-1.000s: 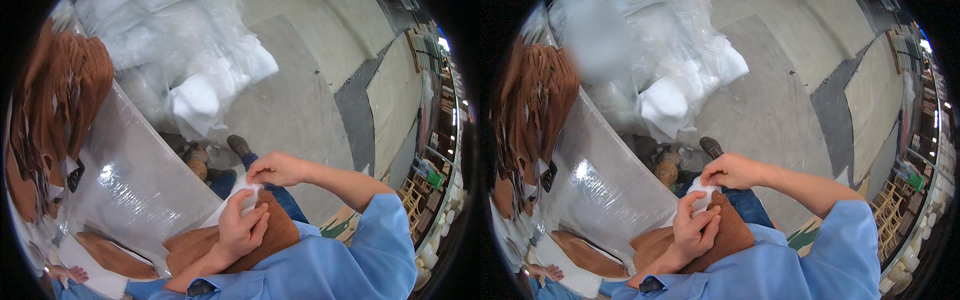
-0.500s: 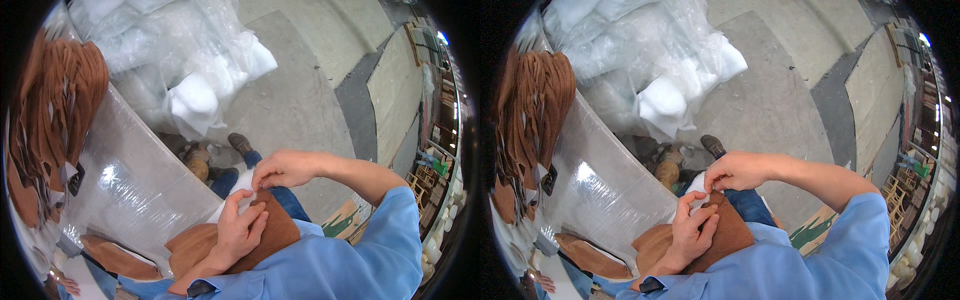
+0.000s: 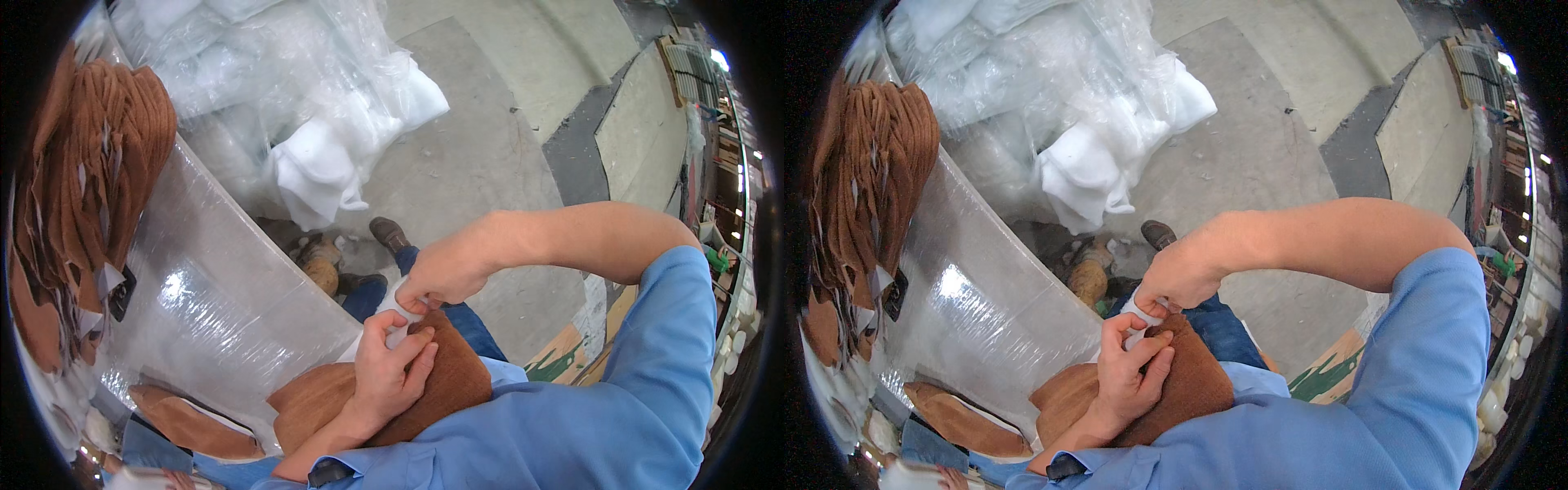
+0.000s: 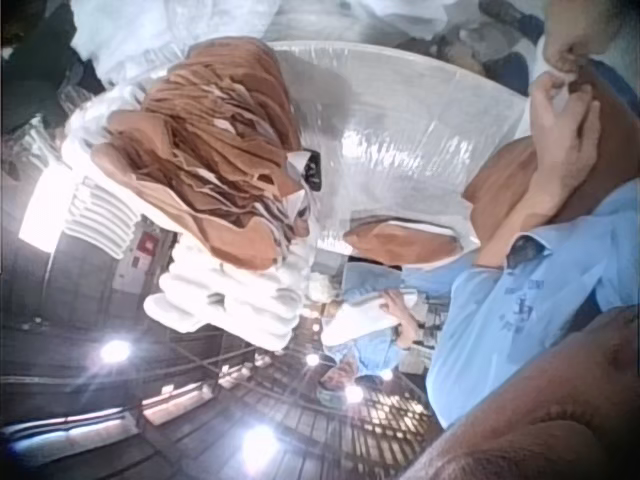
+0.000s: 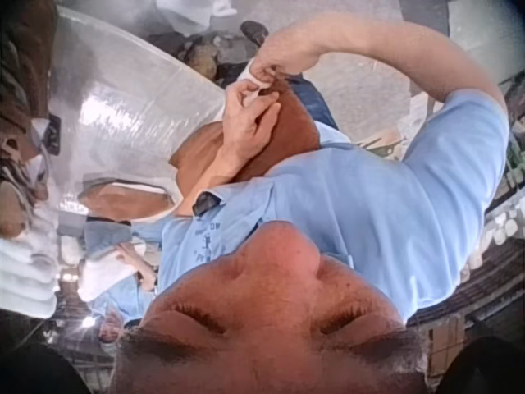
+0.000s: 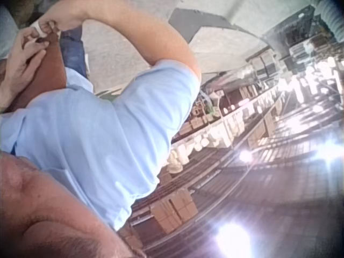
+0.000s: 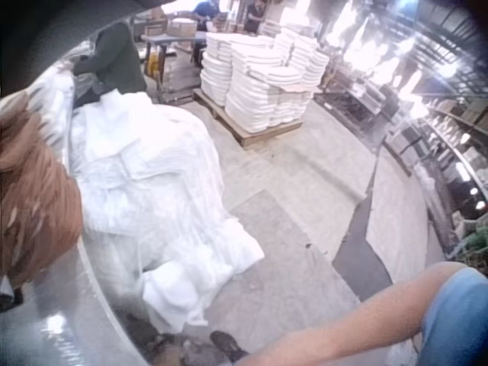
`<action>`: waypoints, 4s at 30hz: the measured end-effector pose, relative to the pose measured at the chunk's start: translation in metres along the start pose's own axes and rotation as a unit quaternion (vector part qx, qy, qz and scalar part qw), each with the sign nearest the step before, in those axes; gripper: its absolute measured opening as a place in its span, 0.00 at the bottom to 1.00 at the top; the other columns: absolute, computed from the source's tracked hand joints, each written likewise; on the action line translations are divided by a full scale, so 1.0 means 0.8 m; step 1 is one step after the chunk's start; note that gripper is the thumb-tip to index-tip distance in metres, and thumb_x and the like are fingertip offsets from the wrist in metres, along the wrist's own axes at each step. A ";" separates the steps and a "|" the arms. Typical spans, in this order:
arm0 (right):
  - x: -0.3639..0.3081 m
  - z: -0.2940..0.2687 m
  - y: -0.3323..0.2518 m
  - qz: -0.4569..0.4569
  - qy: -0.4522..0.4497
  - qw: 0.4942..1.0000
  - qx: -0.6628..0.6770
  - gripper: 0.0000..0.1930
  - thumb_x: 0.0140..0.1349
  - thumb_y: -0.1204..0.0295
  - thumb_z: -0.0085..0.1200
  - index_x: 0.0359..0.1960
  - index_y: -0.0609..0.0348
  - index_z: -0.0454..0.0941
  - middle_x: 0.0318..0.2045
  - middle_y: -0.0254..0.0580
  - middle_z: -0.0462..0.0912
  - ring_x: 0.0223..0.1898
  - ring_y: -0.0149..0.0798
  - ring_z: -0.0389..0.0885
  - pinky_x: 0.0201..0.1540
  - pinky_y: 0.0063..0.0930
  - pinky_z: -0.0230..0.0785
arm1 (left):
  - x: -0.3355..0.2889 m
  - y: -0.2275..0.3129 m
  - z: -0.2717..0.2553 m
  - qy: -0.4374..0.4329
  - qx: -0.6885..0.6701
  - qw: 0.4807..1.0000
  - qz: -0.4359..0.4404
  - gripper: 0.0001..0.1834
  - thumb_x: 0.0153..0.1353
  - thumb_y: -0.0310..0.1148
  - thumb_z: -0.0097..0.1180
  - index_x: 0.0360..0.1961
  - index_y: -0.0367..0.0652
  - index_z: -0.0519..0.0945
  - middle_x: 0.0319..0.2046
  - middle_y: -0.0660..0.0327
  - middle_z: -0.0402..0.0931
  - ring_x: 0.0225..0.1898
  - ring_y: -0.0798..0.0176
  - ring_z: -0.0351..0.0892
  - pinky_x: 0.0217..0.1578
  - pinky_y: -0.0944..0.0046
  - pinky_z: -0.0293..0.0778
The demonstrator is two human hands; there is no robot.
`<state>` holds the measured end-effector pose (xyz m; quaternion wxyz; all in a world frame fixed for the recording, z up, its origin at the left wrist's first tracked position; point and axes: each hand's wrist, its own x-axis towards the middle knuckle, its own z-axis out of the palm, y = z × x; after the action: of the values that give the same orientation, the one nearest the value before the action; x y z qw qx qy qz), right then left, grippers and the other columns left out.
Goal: The person inserts white foam inserts into brown fabric covers at a factory workstation. They repeatedly pick up a foam piece, align it with the cover opening, push it inside, and adjust the cover to fit the foam. Completed items are stacked on the table.
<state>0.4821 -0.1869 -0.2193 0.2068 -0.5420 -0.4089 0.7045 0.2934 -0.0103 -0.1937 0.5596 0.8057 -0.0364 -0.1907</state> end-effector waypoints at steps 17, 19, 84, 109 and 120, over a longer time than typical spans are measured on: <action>-0.010 0.152 0.017 -0.099 0.505 0.847 0.131 0.09 0.67 0.81 0.59 0.46 0.57 0.75 0.40 0.47 0.82 0.42 0.55 0.83 0.43 0.47 0.77 | 0.006 0.004 0.002 0.027 -0.014 0.998 -0.061 0.14 0.61 0.26 0.69 0.49 0.37 0.86 0.40 0.52 0.74 0.42 0.52 0.77 0.44 0.58 0.75; -0.015 0.132 0.029 -0.129 0.455 0.877 0.090 0.10 0.67 0.79 0.59 0.47 0.56 0.76 0.39 0.46 0.83 0.42 0.55 0.84 0.43 0.47 0.76 | 0.006 0.004 0.003 0.027 -0.014 0.998 -0.058 0.15 0.61 0.26 0.69 0.49 0.37 0.86 0.40 0.53 0.74 0.42 0.53 0.76 0.44 0.59 0.75; 0.056 0.131 0.073 0.057 0.246 0.787 0.562 0.07 0.80 0.67 0.52 0.46 0.57 0.75 0.38 0.30 0.78 0.38 0.27 0.75 0.41 0.30 0.73 | 0.071 -0.056 0.010 0.029 0.041 0.979 -0.198 0.16 0.75 0.36 0.60 0.32 0.36 0.75 0.23 0.48 0.71 0.26 0.50 0.70 0.30 0.52 0.67; 0.037 0.133 0.097 -0.076 0.180 0.776 0.599 0.07 0.77 0.67 0.61 0.49 0.54 0.81 0.39 0.25 0.84 0.42 0.24 0.82 0.46 0.26 0.77 | 0.065 -0.042 -0.011 -0.065 -0.033 0.970 -0.231 0.11 0.74 0.36 0.61 0.44 0.38 0.81 0.34 0.56 0.84 0.33 0.60 0.82 0.38 0.60 0.76; 0.056 0.160 0.083 -0.077 0.130 0.629 0.763 0.09 0.81 0.57 0.54 0.52 0.45 0.76 0.45 0.21 0.82 0.48 0.23 0.81 0.52 0.30 0.79 | 0.076 -0.045 -0.033 -0.104 -0.045 0.956 -0.272 0.16 0.73 0.41 0.61 0.37 0.37 0.78 0.31 0.46 0.80 0.33 0.39 0.81 0.37 0.47 0.75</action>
<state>0.3581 -0.2372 -0.2890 0.6507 -0.2431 0.2654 0.6686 0.3532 0.0096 -0.2349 0.5154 0.7347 0.1350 -0.4200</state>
